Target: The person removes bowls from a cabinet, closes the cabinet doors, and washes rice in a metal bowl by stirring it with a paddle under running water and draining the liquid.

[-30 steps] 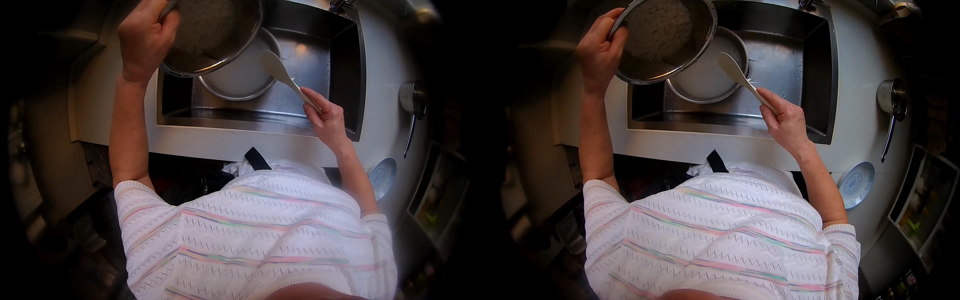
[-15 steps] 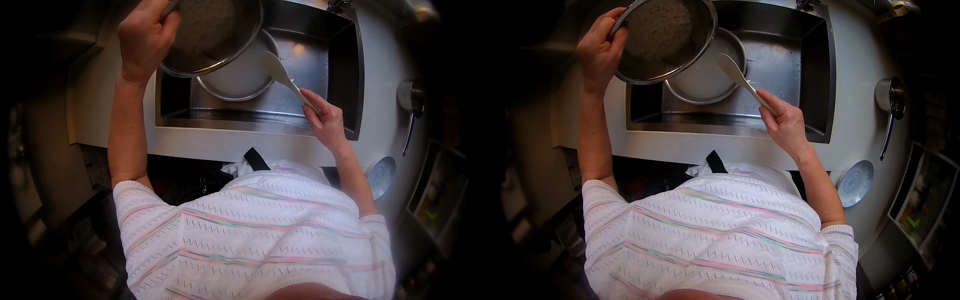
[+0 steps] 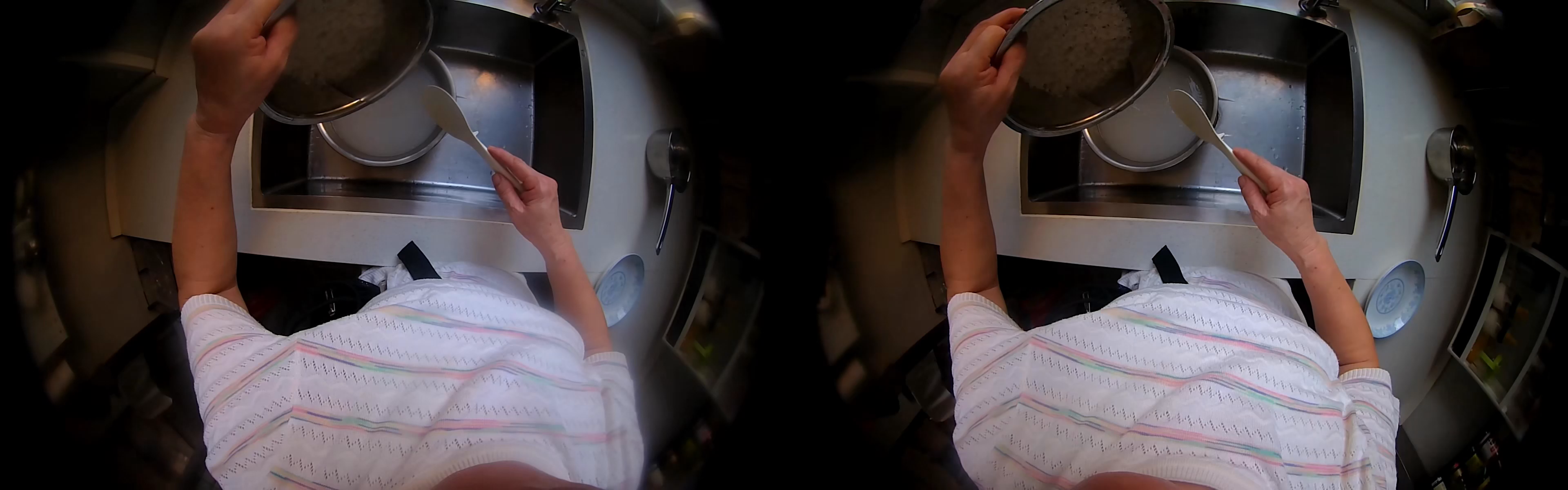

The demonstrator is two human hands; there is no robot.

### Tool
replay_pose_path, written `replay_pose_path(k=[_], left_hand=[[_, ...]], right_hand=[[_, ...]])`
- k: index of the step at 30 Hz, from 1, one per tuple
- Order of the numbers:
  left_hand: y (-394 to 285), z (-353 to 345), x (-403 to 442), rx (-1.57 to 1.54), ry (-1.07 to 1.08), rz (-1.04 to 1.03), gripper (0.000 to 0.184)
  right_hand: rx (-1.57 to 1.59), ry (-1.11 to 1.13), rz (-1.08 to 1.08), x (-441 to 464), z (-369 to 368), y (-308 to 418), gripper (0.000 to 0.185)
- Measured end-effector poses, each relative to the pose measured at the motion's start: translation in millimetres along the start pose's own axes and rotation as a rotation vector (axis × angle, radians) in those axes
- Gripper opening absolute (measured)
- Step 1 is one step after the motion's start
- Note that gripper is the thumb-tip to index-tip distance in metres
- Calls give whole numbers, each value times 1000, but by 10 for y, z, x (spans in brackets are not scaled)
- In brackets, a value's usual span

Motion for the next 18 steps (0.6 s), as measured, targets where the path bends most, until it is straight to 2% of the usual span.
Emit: replay_pose_path(k=[4, 7, 10, 13, 16, 18], left_hand=[[57, -58, -10, -15, -90, 52, 9], [109, -46, -25, -20, -46, 19, 6], [213, -67, -37, 9, -30, 131, 9], [637, -235, -255, -139, 53, 560, 10], [1005, -634, -639, -542, 39, 757, 9], [972, -833, -737, -803, 87, 929, 8]], right_hand=[[-1, -4, 9, 10, 1, 5, 32], [1, 6, 12, 0, 3, 14, 32], [-1, 4, 31, 27, 69, 52, 33], [38, 48, -51, -21, 218, 98, 32], [227, -93, -42, -66, 521, 86, 31], [296, -114, -69, -98, 802, 161, 30]])
Point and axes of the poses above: each hand's wrist, its own x-axis towards the middle knuckle, its own z-axis out of the back of the hand, y = z × x, the point moved 3 cm from there along x, towards the middle knuckle, and after that the axes turned 6 degrees about y, right-handed, at the moved point
